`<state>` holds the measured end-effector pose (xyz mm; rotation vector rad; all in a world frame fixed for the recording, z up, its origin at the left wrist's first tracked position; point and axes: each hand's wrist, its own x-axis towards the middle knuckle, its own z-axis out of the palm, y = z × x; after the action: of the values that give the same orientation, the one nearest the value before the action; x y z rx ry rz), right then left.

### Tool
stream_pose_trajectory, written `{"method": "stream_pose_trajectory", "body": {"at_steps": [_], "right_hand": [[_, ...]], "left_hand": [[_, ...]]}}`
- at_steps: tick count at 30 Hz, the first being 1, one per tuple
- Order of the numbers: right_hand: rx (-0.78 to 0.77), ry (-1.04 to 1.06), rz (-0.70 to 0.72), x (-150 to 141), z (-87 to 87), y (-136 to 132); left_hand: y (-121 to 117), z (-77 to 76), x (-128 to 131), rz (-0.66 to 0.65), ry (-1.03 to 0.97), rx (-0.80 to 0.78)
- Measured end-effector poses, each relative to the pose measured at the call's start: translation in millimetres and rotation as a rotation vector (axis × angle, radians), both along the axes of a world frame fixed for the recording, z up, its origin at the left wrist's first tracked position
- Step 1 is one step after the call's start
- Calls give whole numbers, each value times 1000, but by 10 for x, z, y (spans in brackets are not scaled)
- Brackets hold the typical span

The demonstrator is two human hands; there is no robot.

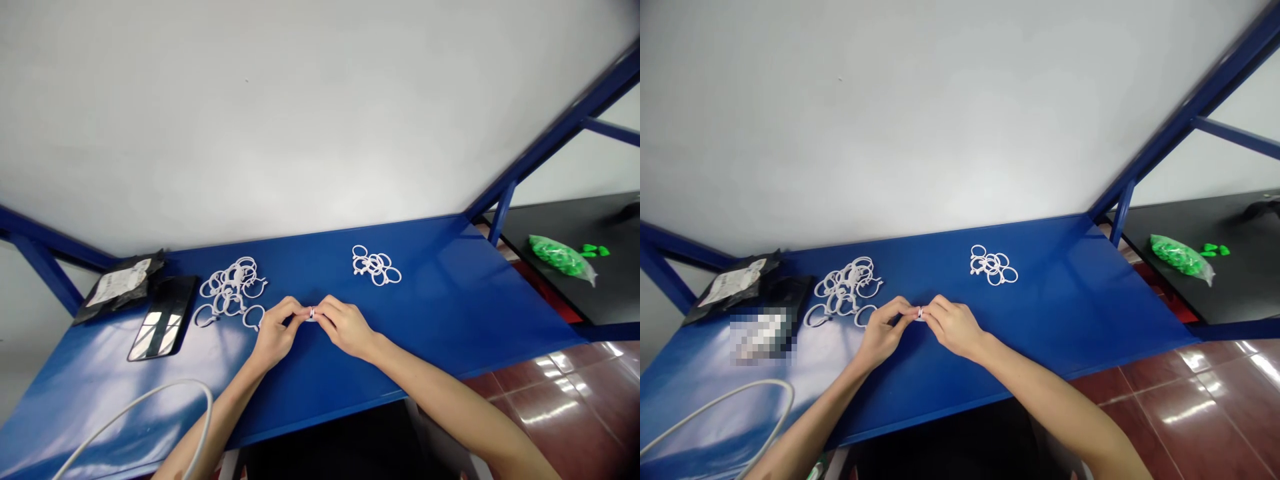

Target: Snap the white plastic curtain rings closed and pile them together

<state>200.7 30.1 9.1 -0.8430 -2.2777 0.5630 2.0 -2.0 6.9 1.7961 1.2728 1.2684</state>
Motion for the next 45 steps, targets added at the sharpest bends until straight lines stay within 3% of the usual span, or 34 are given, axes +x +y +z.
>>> {"method": "stream_pose_trajectory", "body": {"at_steps": [9,11,13,16,18,21,26,30,33,36,41,45], "right_hand": [[-11,-23,11,11,18,52],[-25,-10,-24,12,34,94],[-12,3,-74,43,58,153],[59,10,-251,174,101,280],[127,-22,-444,305,126,385],[150,-152,-705,495,152,530],[108,-280,-810,599,172,599],[158,-174,-687,494,169,517],[154,-73,-458,361,141,416],[61,3,-221,219,99,302],[-87,68,6,90,43,202],[-98,103,32,94,34,202]], "left_hand": [[69,56,-22,-67,191,145],[110,101,-90,-15,326,206],[136,131,-191,157,496,254],[146,118,-369,495,762,227],[146,76,-467,606,929,144],[152,5,-544,598,1085,52],[155,-38,-533,503,1085,44],[152,-52,-499,443,1032,84],[160,-42,-458,393,922,198],[149,24,-366,238,708,233],[67,146,-143,-94,316,-14],[26,132,-46,-141,76,-225]]}}
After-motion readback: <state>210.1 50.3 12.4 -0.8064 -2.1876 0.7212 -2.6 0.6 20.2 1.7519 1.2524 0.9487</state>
